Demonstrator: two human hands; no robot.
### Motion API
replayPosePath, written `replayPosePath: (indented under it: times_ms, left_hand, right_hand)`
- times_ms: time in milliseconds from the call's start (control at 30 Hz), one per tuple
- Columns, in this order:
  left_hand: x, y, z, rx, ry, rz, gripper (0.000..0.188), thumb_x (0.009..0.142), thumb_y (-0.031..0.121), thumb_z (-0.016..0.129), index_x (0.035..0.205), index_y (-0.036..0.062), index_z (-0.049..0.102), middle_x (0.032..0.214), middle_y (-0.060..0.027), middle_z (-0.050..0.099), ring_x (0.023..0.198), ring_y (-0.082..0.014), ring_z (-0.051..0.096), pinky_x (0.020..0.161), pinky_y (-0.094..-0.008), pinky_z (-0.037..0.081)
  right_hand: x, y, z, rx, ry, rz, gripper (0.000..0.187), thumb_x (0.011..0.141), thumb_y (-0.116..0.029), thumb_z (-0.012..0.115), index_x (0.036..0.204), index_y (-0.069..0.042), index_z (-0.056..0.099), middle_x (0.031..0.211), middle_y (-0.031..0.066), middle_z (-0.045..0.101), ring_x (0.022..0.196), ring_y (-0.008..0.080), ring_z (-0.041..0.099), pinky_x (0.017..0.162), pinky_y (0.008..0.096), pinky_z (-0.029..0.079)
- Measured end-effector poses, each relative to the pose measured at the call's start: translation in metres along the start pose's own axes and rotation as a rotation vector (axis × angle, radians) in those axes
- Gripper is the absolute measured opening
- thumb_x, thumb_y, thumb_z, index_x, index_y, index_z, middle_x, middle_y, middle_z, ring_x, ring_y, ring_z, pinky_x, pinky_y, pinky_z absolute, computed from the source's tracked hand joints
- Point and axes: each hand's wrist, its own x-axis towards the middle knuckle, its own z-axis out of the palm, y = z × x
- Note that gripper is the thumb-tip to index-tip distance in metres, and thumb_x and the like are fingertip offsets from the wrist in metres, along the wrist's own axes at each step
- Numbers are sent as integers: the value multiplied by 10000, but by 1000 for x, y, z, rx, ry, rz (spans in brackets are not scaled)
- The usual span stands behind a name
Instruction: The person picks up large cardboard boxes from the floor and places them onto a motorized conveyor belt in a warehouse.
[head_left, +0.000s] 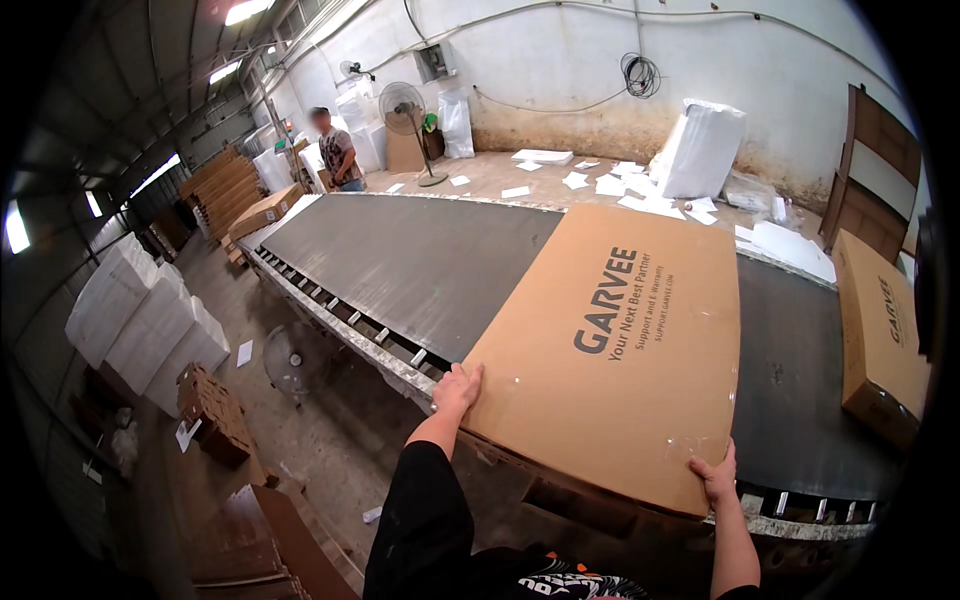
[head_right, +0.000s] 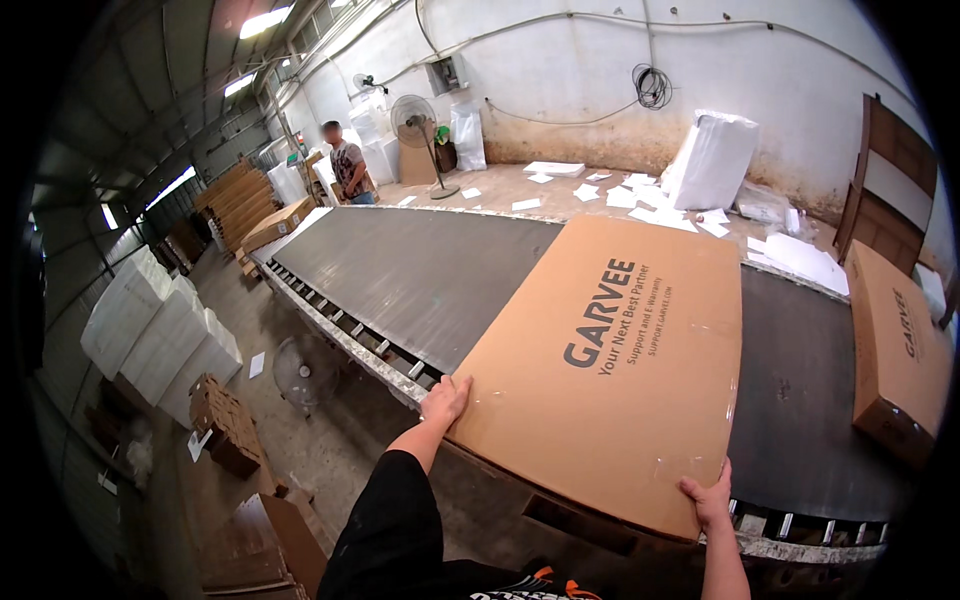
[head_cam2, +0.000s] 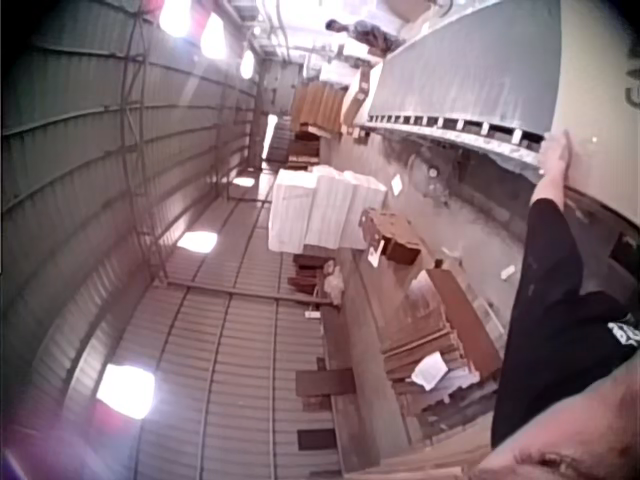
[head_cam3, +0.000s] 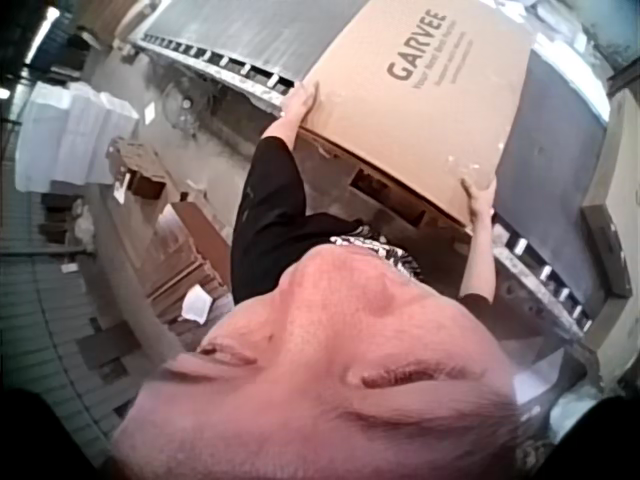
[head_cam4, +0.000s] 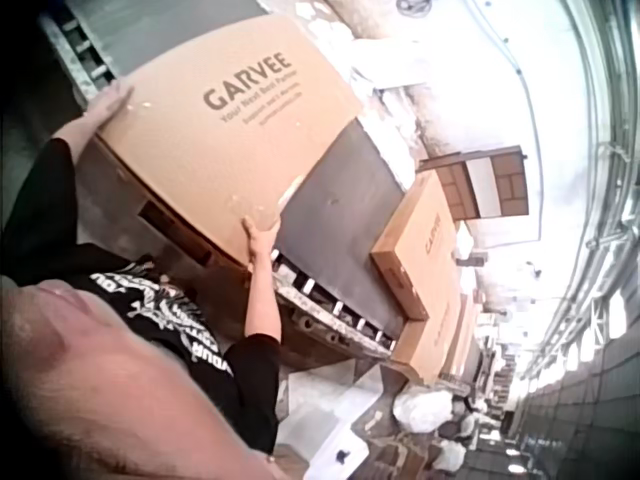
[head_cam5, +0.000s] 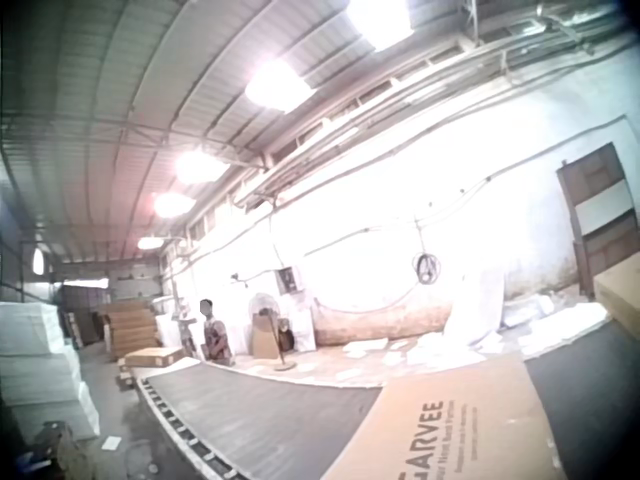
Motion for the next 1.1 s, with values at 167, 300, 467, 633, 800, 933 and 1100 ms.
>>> replayPosePath:
  times_ms: [167,300,467,633,800,933,1100]
  left_hand:
    - [5,-3,0,4,3,-16,704,848,631,332,1180,27,472,1188,-213,539,1108,-346,525,916,-443,402]
    - [8,-7,0,0,-5,-9,701,850,627,330,1182,25,470,1191,-216,536,1113,-349,522,918,-443,402]
    - [5,-4,-5,-2,-12,-9,702,855,615,336,1186,9,466,1193,-219,535,1110,-352,523,924,-445,399]
    - [7,-5,-4,-15,-5,-12,694,858,607,340,1182,7,470,1189,-222,537,1109,-350,524,924,-445,399]
    - [8,-4,-6,2,-1,-15,689,858,608,340,1180,13,475,1187,-223,539,1108,-350,525,921,-444,401]
    - [10,-11,-4,6,6,-30,691,858,611,339,1179,15,477,1174,-222,548,1097,-352,532,918,-448,402]
    - [14,-17,-10,5,42,-4,690,859,610,338,1172,13,484,1158,-224,555,1089,-358,537,919,-455,400]
  right_hand:
    - [0,0,7,-18,15,-20,875,583,-11,792,1315,-62,315,1161,91,520,1049,224,516,905,354,447]
    - [1,0,9,-45,2,-22,878,588,-23,802,1316,-63,314,1171,89,516,1061,223,509,911,353,442]
    - [0,1,11,-16,-6,-16,886,588,-39,812,1318,-61,309,1179,92,511,1070,225,503,925,353,430]
    - [1,-2,12,0,-6,-9,893,587,-49,811,1321,-58,302,1180,99,508,1071,227,502,924,354,430]
    - [6,9,9,-16,-10,-40,888,590,-49,808,1321,-54,304,1180,102,508,1067,227,503,920,351,430]
    - [2,1,18,-27,-3,-19,873,595,-49,805,1316,-50,313,1168,103,517,1063,225,505,915,348,432]
    - [3,4,23,-58,6,-30,867,598,-42,802,1315,-51,313,1162,105,522,1055,219,510,904,346,440]
